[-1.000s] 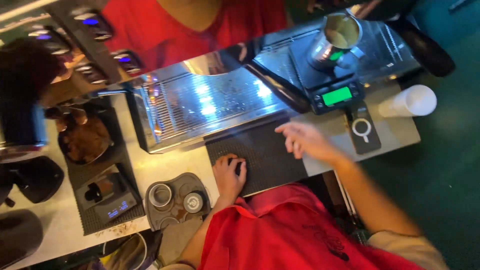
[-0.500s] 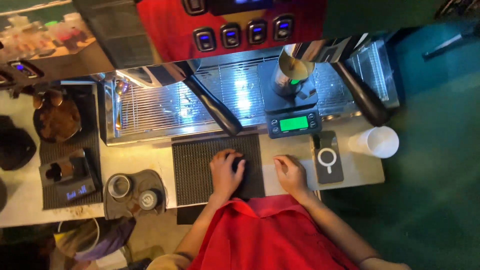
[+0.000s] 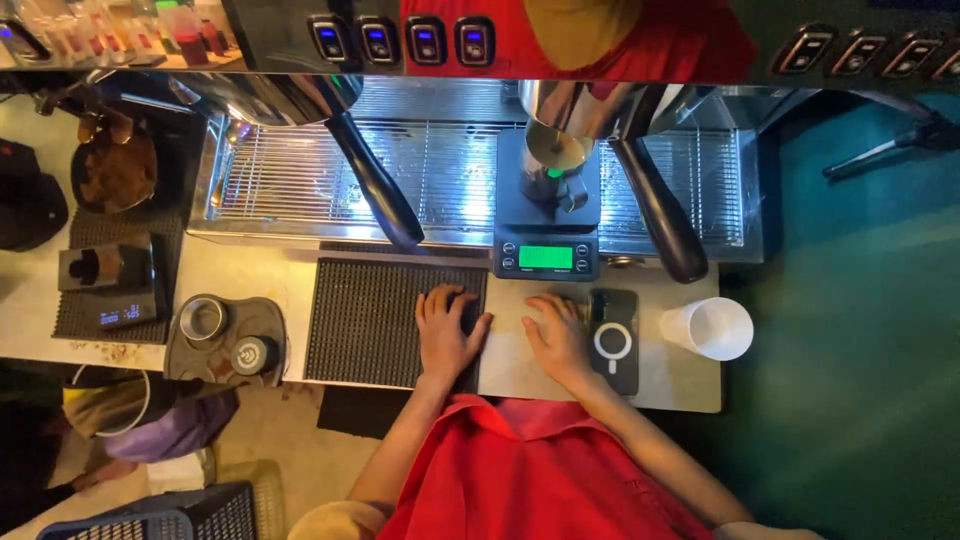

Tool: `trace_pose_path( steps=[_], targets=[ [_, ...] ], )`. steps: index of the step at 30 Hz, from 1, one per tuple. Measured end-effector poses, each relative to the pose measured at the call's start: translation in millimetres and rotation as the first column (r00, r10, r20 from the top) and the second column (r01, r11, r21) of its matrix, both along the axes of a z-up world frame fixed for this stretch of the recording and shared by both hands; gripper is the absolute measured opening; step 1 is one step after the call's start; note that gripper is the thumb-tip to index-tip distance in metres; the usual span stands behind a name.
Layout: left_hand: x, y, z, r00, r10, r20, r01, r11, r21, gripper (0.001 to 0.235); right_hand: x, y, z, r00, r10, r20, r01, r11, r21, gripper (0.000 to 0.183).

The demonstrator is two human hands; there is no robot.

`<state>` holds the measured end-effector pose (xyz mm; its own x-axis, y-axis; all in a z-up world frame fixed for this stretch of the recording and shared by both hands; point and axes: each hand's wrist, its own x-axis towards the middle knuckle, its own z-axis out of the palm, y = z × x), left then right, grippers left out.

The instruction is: Preparing an espresso shot by grinding beans, weighing the grounds, tamping them into a portafilter, and using an espresso machine.

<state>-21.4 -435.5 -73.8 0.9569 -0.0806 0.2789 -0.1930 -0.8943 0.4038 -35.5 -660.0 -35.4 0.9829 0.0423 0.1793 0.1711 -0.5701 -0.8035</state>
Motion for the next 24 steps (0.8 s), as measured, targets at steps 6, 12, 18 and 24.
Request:
trace_pose_path(
  steps=[6,12,18,24],
  targets=[
    [1,-3,5,1.0,0.018,-0.021,-0.017,1.0,0.003,0.044,-9,6,-26,0.994,0.054,0.098,-0.03,0.971,-0.237,0.031],
    [2,-5,10,0.997,0.026,-0.066,-0.027,1.0,-0.008,0.054,-8,8,-34,0.992,0.049,0.116,-0.016,0.962,-0.272,0.03],
    [3,-8,4,0.994,0.05,-0.093,-0.054,0.998,-0.033,0.046,-8,7,-46,0.991,0.05,0.121,-0.008,0.944,-0.329,0.032],
    [3,-7,-1,0.996,0.042,-0.076,-0.044,0.999,-0.022,0.043,-8,8,-46,0.994,0.049,0.099,-0.016,0.95,-0.311,0.026]
  ],
)
